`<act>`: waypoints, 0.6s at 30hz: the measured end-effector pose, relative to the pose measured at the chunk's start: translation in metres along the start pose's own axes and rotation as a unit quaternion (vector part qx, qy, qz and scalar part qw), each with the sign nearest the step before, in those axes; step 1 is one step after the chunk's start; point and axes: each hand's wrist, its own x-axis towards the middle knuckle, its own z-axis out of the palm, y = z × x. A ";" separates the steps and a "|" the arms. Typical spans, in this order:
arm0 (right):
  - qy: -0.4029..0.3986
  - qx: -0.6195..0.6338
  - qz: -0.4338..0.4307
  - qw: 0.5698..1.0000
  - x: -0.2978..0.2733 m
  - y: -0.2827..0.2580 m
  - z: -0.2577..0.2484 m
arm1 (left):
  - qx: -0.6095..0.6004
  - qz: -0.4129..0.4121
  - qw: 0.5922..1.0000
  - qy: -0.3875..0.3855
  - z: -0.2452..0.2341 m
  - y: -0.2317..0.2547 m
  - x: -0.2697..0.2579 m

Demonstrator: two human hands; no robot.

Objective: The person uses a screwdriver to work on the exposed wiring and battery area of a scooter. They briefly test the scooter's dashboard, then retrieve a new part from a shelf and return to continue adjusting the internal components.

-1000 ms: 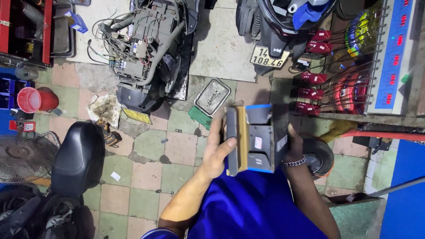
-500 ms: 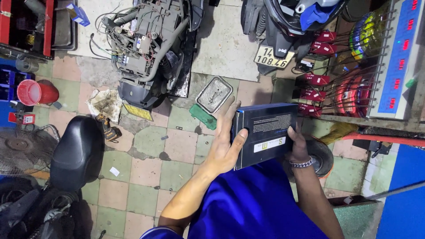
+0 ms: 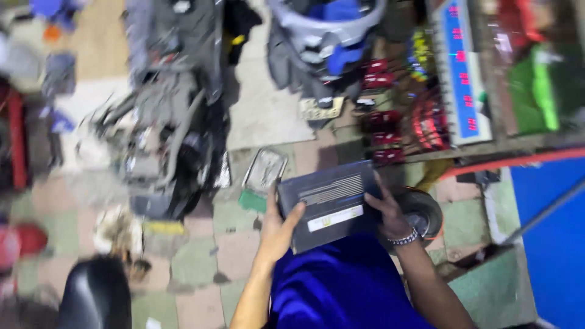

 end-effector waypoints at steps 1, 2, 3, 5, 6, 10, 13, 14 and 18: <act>0.009 0.015 0.009 1.000 -0.003 -0.017 0.007 | -0.014 -0.032 0.999 -0.018 0.007 -0.027 0.015; 0.013 0.030 0.020 0.999 -0.003 -0.033 0.016 | -0.026 -0.066 0.997 -0.030 0.012 -0.054 0.030; 0.026 0.036 0.007 0.999 -0.006 -0.045 0.012 | -0.017 -0.057 0.997 -0.046 0.018 -0.057 0.037; -0.059 0.176 0.024 0.982 -0.007 -0.068 0.004 | -0.172 -0.081 0.981 -0.031 0.029 -0.065 0.054; -0.054 0.179 0.012 0.982 -0.004 -0.080 0.003 | -0.166 -0.074 0.982 -0.041 0.037 -0.050 0.062; -0.017 0.307 -0.011 0.952 0.021 -0.096 -0.039 | -0.306 -0.204 0.930 -0.006 0.080 0.004 0.106; -0.074 0.323 -0.093 0.939 0.061 -0.110 -0.071 | -0.374 -0.172 0.911 0.004 0.116 0.062 0.153; -0.048 0.266 -0.131 0.954 0.075 -0.119 -0.078 | -0.372 -0.155 0.915 0.018 0.130 0.085 0.169; 0.106 0.045 -0.194 0.974 0.138 -0.223 -0.061 | -0.267 -0.056 0.962 -0.018 0.190 0.208 0.269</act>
